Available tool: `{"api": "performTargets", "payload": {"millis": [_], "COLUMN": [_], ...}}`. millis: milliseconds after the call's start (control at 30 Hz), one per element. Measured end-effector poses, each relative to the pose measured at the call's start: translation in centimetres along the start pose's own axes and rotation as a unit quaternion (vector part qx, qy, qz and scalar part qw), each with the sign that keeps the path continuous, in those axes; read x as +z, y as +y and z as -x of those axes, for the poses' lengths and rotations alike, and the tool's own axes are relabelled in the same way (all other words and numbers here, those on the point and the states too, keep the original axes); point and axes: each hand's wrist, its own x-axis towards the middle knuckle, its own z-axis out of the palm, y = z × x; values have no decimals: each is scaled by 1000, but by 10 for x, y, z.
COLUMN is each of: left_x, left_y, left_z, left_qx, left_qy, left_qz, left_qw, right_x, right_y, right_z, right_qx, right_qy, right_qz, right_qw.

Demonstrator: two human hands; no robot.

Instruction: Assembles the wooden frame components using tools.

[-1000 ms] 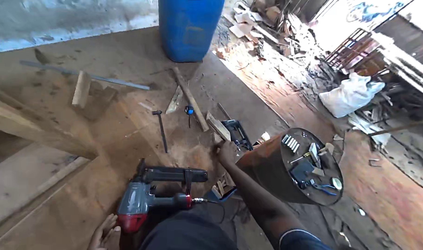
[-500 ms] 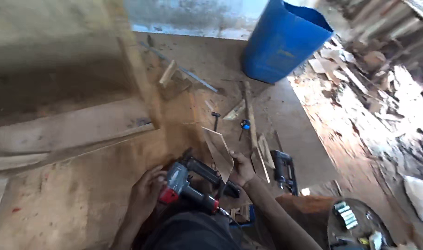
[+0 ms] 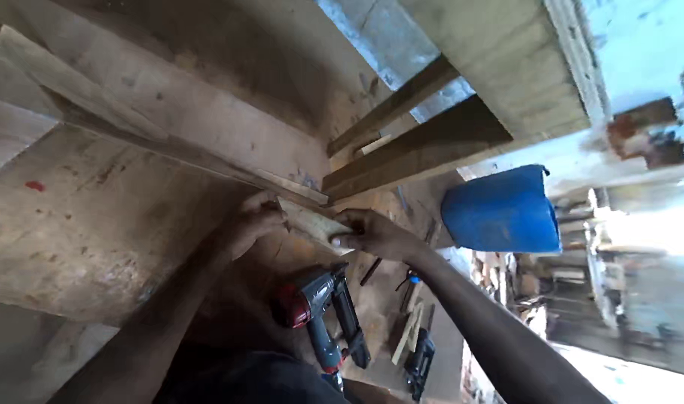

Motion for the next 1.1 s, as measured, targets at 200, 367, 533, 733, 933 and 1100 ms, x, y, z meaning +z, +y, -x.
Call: {"api": "performTargets", "payload": {"millis": [200, 367, 533, 733, 933, 1100], "left_x": [-12, 7, 6, -6, -16, -27], "left_y": [14, 39, 27, -16, -18, -45], "left_z": [-31, -35, -46, -58, -109, -153], "left_qx": [18, 9, 180, 201, 228, 221], "left_qy": [102, 209, 86, 2, 10, 16], "left_qz": [81, -37, -170, -276, -528, -601], "left_qw": [991, 977, 965, 940, 818, 768], "right_x": [-54, -35, -13, -38, -71, -61], "right_y": [-39, -36, -30, -7, -10, 6], "right_z": [-30, -58, -81, -77, -66, -90], "right_qx": [-68, -58, -113, -170, -136, 0], "right_qy": [-15, -23, 86, 170, 213, 122], "right_qz": [35, 3, -73, -126, 213, 530], "right_qw": [997, 998, 987, 963, 944, 840]}}
